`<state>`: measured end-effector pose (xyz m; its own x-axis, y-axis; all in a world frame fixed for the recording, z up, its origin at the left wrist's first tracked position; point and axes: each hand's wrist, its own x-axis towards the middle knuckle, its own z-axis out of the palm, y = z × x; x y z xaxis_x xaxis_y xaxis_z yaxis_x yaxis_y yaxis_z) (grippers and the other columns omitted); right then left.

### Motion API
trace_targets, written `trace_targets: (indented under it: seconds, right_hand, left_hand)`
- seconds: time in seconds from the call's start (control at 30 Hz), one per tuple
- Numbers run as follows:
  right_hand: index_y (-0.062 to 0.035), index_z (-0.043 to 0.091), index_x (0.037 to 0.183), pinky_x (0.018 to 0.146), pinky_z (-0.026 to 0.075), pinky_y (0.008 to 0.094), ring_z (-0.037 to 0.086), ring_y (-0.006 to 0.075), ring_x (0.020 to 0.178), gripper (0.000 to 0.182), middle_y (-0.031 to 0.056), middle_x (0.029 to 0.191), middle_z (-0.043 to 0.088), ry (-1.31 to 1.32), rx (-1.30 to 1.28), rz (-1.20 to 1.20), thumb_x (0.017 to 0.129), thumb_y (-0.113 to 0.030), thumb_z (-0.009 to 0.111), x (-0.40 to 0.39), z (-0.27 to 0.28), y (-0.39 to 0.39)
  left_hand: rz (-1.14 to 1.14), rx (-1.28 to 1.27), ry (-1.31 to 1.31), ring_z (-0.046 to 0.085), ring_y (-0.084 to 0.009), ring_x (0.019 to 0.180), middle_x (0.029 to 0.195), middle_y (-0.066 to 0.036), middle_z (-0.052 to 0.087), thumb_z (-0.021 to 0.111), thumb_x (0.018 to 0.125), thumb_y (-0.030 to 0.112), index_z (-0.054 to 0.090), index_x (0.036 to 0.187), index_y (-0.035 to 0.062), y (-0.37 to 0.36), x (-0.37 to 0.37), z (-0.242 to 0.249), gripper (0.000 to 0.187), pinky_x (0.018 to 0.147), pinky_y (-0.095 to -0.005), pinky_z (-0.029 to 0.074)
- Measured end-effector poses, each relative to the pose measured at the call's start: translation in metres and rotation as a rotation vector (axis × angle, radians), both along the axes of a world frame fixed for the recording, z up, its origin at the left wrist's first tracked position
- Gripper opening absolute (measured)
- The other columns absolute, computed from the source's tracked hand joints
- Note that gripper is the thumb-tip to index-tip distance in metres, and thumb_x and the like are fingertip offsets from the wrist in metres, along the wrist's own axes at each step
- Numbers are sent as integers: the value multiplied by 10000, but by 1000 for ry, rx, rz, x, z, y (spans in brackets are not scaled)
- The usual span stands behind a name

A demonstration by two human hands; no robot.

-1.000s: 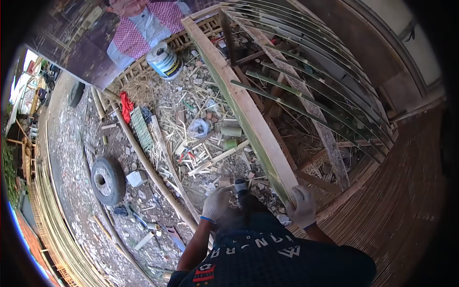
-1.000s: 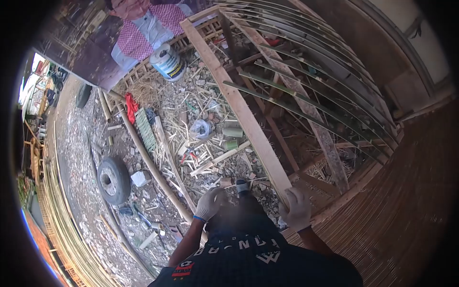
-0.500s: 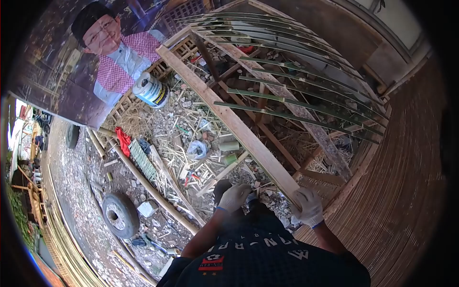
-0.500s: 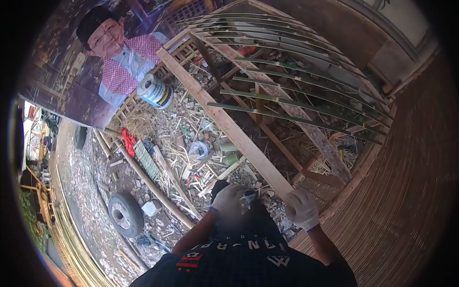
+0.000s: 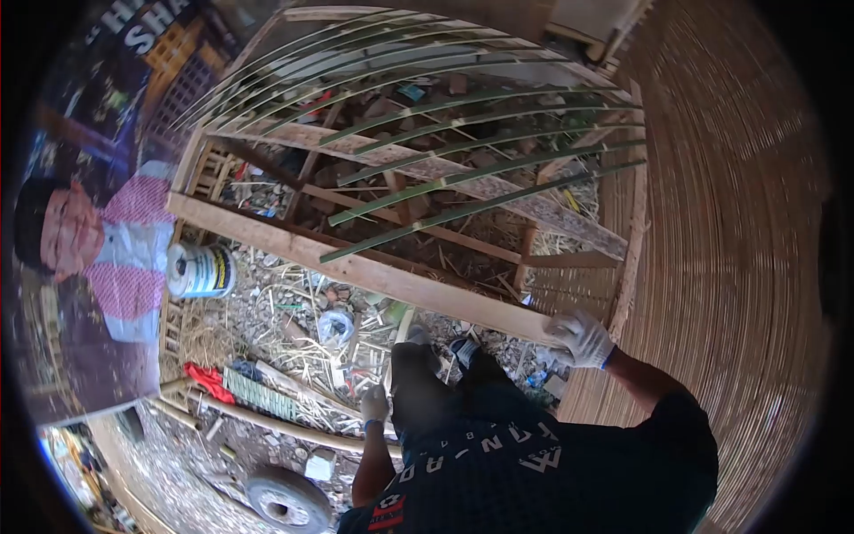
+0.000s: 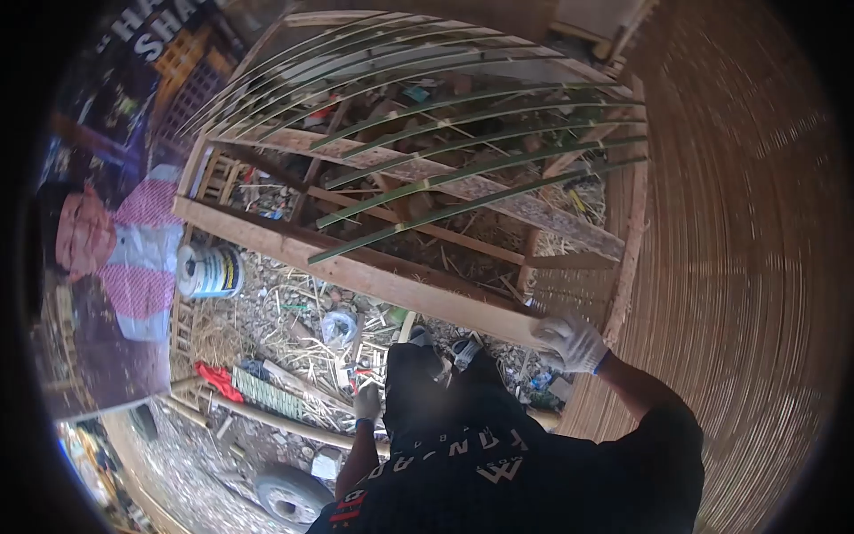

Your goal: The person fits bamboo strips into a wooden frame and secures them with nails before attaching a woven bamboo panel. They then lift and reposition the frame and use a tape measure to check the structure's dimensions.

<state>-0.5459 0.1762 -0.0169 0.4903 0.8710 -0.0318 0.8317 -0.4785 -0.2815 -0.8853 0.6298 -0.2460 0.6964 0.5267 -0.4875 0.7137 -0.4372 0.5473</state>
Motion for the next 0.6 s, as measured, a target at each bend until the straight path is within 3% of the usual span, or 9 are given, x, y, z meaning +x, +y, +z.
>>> trace_targets:
  seconds: [0.1,0.2,0.33,0.37,0.47,0.57,0.6]
  right_hand:
    - [-195,668,1281,969,555,462,579,302,1182,586,42,1330,561,11,-12,-15,770,-431,835,0,-11,-6]
    - [-200,656,1268,972,541,463,576,290,1185,573,39,1319,555,-31,-30,-6,780,-448,827,-4,-13,-5]
    - [-228,624,1288,1003,511,468,568,276,1202,587,24,1318,553,-57,-61,-41,779,-448,816,-10,-16,-3]
    - [-232,622,1289,1006,508,466,568,275,1202,587,20,1316,554,-67,-43,-50,777,-445,814,-11,-19,-3]
    - [-252,615,1300,1004,502,455,570,256,1197,607,-1,1315,553,-104,-29,-99,756,-429,817,-19,-15,1]
    - [-276,611,1305,982,506,444,570,232,1182,610,-25,1313,551,-171,9,-180,746,-400,822,-28,-20,6]
    - [-280,610,1308,977,507,444,567,232,1185,610,-28,1315,549,-181,12,-203,748,-401,820,-30,-22,8]
  left_hand:
    - [89,-49,165,675,-498,1070,1097,-321,713,521,993,512,747,1160,31,35,-5,33,558,925,-546,511]
    - [72,-31,308,680,-484,1104,1121,-331,713,523,994,549,743,1200,24,58,6,71,606,951,-518,518]
    - [-94,-28,115,696,-444,1101,1114,-274,739,569,1018,438,736,1197,16,81,38,85,488,938,-483,532]
    - [-179,-62,41,708,-415,1092,1122,-251,745,584,1028,365,734,1190,13,81,55,98,416,929,-459,538]
    - [-441,-86,-125,717,-390,1085,1132,-236,749,600,1027,324,729,1190,4,82,102,116,381,929,-437,539]
    - [-288,-210,-66,703,-390,1035,1117,-208,739,554,1044,267,723,1126,18,59,146,147,312,907,-447,547]
    - [-375,-179,-79,705,-383,1035,1113,-199,740,556,1045,260,725,1121,23,55,156,149,301,908,-447,548]
